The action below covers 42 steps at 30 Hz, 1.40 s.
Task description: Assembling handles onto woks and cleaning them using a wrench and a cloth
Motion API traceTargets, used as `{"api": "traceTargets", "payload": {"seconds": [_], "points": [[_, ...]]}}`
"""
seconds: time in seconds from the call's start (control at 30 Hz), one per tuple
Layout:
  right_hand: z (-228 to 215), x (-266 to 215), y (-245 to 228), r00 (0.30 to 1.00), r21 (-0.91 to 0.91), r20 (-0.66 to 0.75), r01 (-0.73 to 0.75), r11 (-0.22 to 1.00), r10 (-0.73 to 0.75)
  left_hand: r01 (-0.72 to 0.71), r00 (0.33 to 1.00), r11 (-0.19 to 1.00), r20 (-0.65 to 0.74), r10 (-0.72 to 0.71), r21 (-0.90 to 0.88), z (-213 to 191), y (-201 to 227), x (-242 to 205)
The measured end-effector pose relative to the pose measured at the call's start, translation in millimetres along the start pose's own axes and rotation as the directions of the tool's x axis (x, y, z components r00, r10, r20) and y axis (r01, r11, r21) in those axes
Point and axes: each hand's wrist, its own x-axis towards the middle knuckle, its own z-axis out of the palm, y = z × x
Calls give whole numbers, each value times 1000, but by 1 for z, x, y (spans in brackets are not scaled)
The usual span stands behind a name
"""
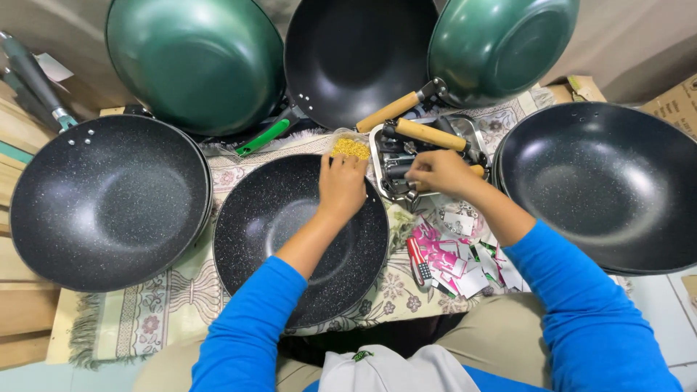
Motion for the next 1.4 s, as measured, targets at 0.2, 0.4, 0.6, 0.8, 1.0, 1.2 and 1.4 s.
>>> {"api": "traceTargets", "payload": {"seconds": [0.2, 0.4, 0.6, 0.8, 1.0, 1.2, 1.4], "points": [[12, 15, 30, 999, -118, -31, -20, 993, 16, 15, 992, 983, 123, 8, -183, -9, 34, 22], [46, 16, 23, 967, -202, 121, 245, 948, -224, 81, 914, 992, 405, -33, -102, 0, 57, 33], [83, 25, 35, 954, -354, 33, 290, 889, -298, 142, 884, 986, 460, -87, -84, 40, 43, 34], [62, 24, 25, 966, -21, -137, 218, 976, -219, 147, 908, 982, 410, -87, -115, 42, 26, 33], [18, 5, -6, 965, 785, -130, -41, 619, 230, 241, 959, 862, 243, -142, -446, -18, 24, 32], [9, 5, -7, 955, 951, -54, -40, 307, 291, 365, 916, 763, 352, -192, -533, -80, 52, 26], [6, -9, -39, 992, 974, -5, -23, 226, 124, 401, 915, 707, 215, -342, -582, -54, 52, 16]]}}
